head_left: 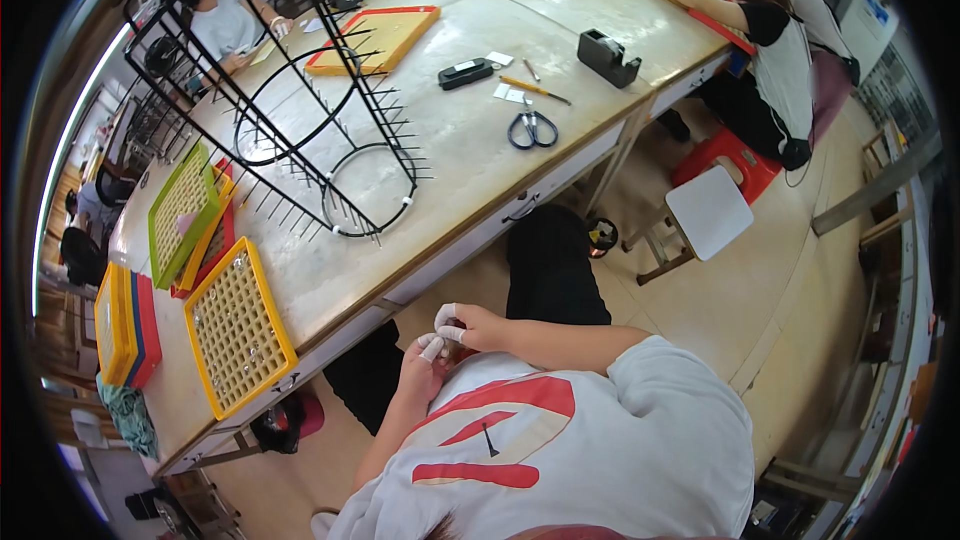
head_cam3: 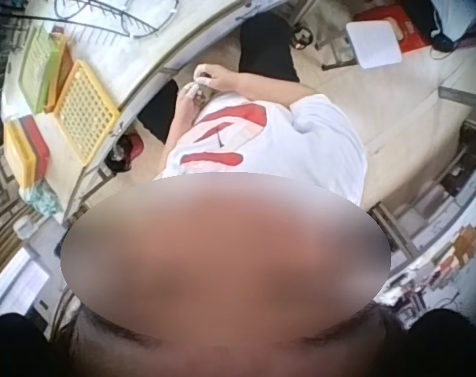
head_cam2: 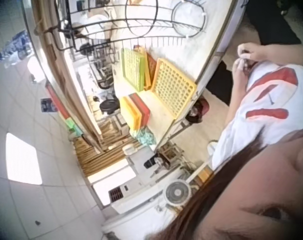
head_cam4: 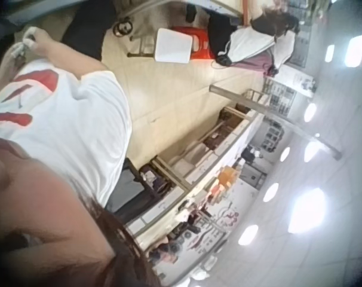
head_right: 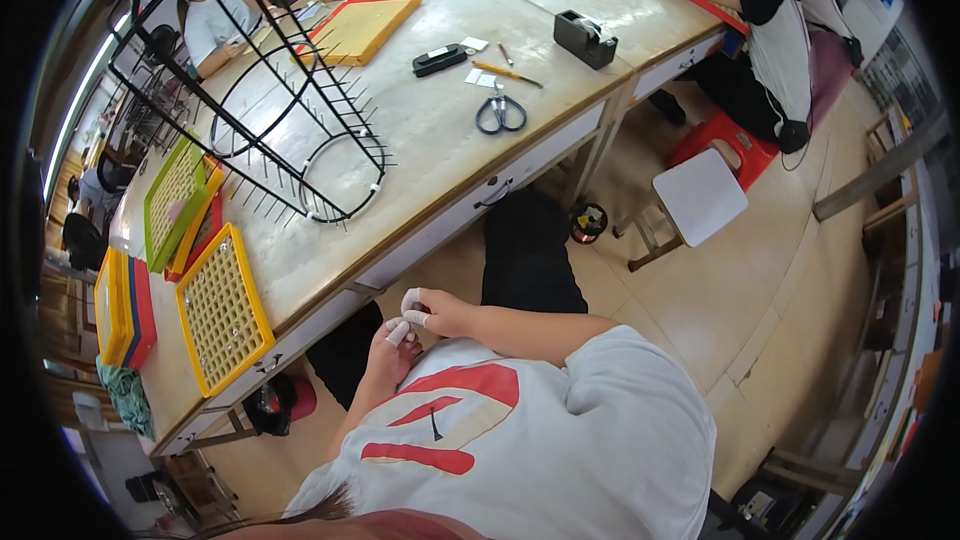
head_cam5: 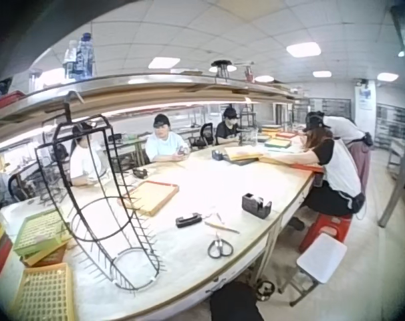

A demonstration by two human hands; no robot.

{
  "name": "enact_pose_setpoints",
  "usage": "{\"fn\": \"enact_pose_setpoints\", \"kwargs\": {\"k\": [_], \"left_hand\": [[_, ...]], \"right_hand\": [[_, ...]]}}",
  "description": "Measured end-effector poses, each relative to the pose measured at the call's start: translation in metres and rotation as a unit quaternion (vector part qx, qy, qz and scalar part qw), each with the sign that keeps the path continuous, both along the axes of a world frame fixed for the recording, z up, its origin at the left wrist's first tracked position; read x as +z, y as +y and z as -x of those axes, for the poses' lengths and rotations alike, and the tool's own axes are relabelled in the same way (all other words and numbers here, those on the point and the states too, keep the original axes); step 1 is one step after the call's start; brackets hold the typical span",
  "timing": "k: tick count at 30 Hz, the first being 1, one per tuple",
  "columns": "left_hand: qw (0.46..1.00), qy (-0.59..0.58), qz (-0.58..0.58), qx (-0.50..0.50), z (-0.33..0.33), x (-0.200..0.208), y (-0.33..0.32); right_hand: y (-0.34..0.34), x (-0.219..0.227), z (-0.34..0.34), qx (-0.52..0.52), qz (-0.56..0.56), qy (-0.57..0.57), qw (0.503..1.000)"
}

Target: Assembling small components onto a wire frame while sitting at a workbench.

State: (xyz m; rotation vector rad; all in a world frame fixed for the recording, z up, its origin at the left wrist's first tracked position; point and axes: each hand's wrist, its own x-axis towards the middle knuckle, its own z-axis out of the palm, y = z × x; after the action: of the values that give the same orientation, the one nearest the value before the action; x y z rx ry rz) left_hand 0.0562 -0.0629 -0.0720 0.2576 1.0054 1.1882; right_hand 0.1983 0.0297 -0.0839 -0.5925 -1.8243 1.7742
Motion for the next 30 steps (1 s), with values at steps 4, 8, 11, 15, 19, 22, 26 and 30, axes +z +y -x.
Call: {"fn": "enact_pose_setpoints", "kwargs": {"k": [4,8,11,15,19,22,26,30], "left_hand": [[1.0,0.001,-0.019,0.014,-0.001,-0.002,0.002],[0.997,0.057,0.01,0.048,-0.001,-0.013,0.002],[0.954,0.291,-0.057,0.04,-0.006,-0.008,0.002],[0.777,0.601,-0.181,-0.051,-0.008,0.007,0.005],[0.669,0.692,-0.24,-0.124,-0.01,0.015,0.011],[0.665,0.702,-0.228,-0.109,-0.013,0.021,0.011],[0.647,0.712,-0.258,-0.087,-0.009,0.013,0.011],[0.678,0.691,-0.249,-0.039,-0.003,0.0,0.009]], "right_hand": [[0.0,0.003,0.0,-0.011,0.052,-0.034,0.998],[0.001,-0.006,0.003,-0.079,0.011,-0.064,0.995],[0.002,-0.003,0.003,-0.119,0.028,-0.09,0.988],[0.001,-0.017,0.006,-0.167,0.052,-0.095,0.98],[0.003,-0.031,0.011,-0.18,0.094,-0.068,0.977],[0.005,-0.03,0.012,-0.175,0.182,-0.019,0.967],[0.005,-0.01,0.007,-0.121,0.413,-0.013,0.902],[0.005,-0.009,0.006,-0.093,0.426,-0.031,0.9]]}}
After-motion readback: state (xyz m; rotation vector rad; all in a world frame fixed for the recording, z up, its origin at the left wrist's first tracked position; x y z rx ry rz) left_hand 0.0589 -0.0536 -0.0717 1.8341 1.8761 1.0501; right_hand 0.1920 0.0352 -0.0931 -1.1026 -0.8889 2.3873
